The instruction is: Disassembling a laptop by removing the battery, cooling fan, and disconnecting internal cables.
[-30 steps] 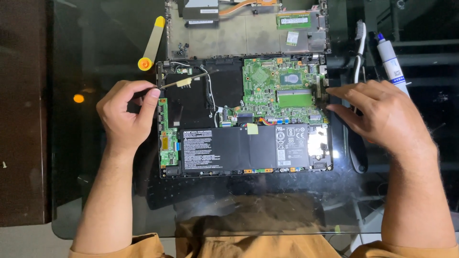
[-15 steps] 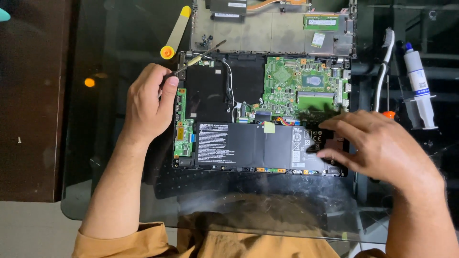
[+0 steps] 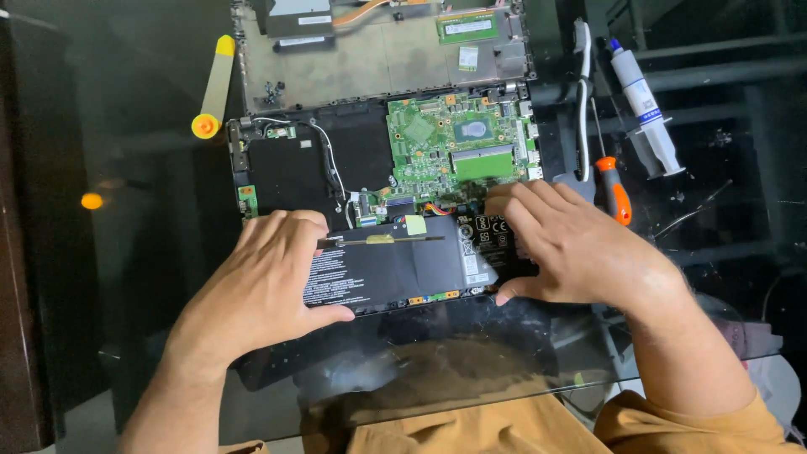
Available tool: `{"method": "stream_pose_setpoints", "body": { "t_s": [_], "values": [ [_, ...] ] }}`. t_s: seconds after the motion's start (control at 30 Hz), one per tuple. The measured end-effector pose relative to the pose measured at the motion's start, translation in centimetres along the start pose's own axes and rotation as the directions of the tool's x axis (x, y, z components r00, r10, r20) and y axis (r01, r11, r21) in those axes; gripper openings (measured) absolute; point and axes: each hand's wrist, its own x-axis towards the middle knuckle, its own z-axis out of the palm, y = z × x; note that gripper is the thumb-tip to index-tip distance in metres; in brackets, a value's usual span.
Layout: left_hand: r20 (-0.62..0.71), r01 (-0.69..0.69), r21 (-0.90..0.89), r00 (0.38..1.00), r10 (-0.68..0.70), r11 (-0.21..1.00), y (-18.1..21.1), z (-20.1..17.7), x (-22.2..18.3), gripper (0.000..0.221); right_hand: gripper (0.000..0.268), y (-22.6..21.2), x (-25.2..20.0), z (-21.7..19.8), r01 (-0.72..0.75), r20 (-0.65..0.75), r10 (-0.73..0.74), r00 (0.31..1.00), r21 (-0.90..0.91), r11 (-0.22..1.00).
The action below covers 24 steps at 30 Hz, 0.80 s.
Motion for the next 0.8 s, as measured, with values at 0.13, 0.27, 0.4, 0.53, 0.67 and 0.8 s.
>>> {"method": "stream_pose_setpoints", "body": {
  "t_s": [0.13, 0.27, 0.4, 0.53, 0.67, 0.8],
  "values": [
    [0.045, 0.037, -0.036, 0.998, -0.035, 0.999, -0.1, 0.5, 0.1, 0.089, 0.074, -0.5, 0.4, 0.3, 0.083, -0.102, -0.085, 0.991, -0.023, 0.996],
    [0.118, 0.101, -0.118, 0.989, -0.087, 0.988, 0.2, 0.2, 0.2, 0.090, 0.068, -0.7, 0.5, 0.2, 0.095, -0.125, -0.094, 0.988, 0.001, 0.996],
    [0.155, 0.190, -0.176, 0.974, -0.163, 0.966, 0.6, -0.4, 0.4, 0.097, 0.070, -0.6, 0.5, 0.1, 0.133, -0.184, -0.114, 0.976, 0.092, 0.987],
    [0.214, 0.332, -0.239, 0.935, -0.284, 0.913, 0.9, -1.2, 0.5, 0.068, 0.086, -0.7, 0.5, 0.2, 0.162, -0.240, -0.126, 0.963, 0.135, 0.978],
    [0.182, 0.357, -0.297, 0.932, -0.314, 0.886, 0.0, -2.2, -0.5, 0.049, 0.090, -0.8, 0.8, -0.8, -0.032, -0.067, 0.069, 0.995, 0.449, 0.893],
    [0.117, 0.234, -0.519, 0.972, -0.203, 0.823, -1.3, -2.5, -1.2, 0.043, 0.052, 0.0, 1.0, -1.7, -0.215, 0.054, 0.220, 0.974, 0.522, 0.825]
  ]
}}
